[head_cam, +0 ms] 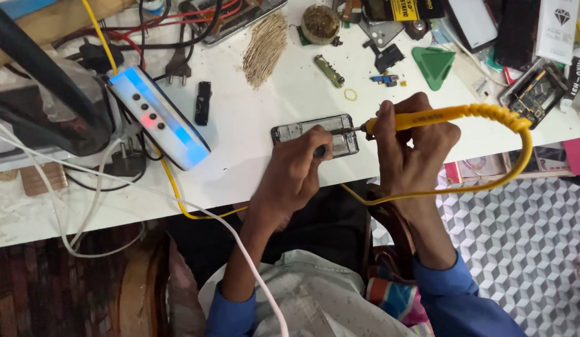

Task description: The person uses a soldering iron and a small screwdriver to work on the internal components of a disassembled smartphone. They repeatedly apply heat to specific points on the circuit board while manipulating small parts with the screwdriver.

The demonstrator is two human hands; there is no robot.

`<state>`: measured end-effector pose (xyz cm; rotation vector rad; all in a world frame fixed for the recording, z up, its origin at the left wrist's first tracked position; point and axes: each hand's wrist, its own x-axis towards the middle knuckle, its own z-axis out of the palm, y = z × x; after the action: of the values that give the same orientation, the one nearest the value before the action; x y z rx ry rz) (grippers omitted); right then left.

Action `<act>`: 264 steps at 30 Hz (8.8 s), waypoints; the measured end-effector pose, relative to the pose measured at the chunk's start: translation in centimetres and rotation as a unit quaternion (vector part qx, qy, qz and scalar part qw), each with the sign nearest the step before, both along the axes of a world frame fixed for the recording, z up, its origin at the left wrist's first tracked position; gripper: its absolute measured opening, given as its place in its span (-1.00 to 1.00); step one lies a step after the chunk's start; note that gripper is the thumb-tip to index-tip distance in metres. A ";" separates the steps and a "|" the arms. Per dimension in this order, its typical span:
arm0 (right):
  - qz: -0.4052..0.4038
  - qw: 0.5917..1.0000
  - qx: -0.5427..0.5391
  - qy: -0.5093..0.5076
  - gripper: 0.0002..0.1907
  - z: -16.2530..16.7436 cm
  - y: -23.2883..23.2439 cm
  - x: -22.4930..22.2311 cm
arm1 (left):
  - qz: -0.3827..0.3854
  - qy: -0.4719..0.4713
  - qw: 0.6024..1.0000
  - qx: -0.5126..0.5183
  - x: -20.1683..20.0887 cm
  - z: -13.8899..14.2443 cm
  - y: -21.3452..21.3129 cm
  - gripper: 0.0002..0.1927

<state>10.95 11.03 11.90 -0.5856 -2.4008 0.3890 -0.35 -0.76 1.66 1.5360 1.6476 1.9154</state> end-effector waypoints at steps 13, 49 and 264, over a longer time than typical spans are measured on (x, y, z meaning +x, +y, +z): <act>-0.015 0.996 -0.078 0.041 -0.77 -1.9 -0.3 0.8 | 0.018 -0.031 0.999 -0.021 0.2 -0.3 -0.1 -0.63; -0.062 0.791 -0.397 0.461 -0.58 -13.5 9.2 2.9 | 0.047 -0.041 0.998 -0.004 0.4 -1.4 0.2 -0.93; 0.052 0.839 -0.381 0.385 -0.74 -8.5 10.1 0.3 | 0.312 0.334 0.827 -0.327 3.9 2.0 -3.6 -0.42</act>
<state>11.26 21.09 3.42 -0.4840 -1.4352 1.3710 3.56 -4.36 3.61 1.5226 2.9834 0.7198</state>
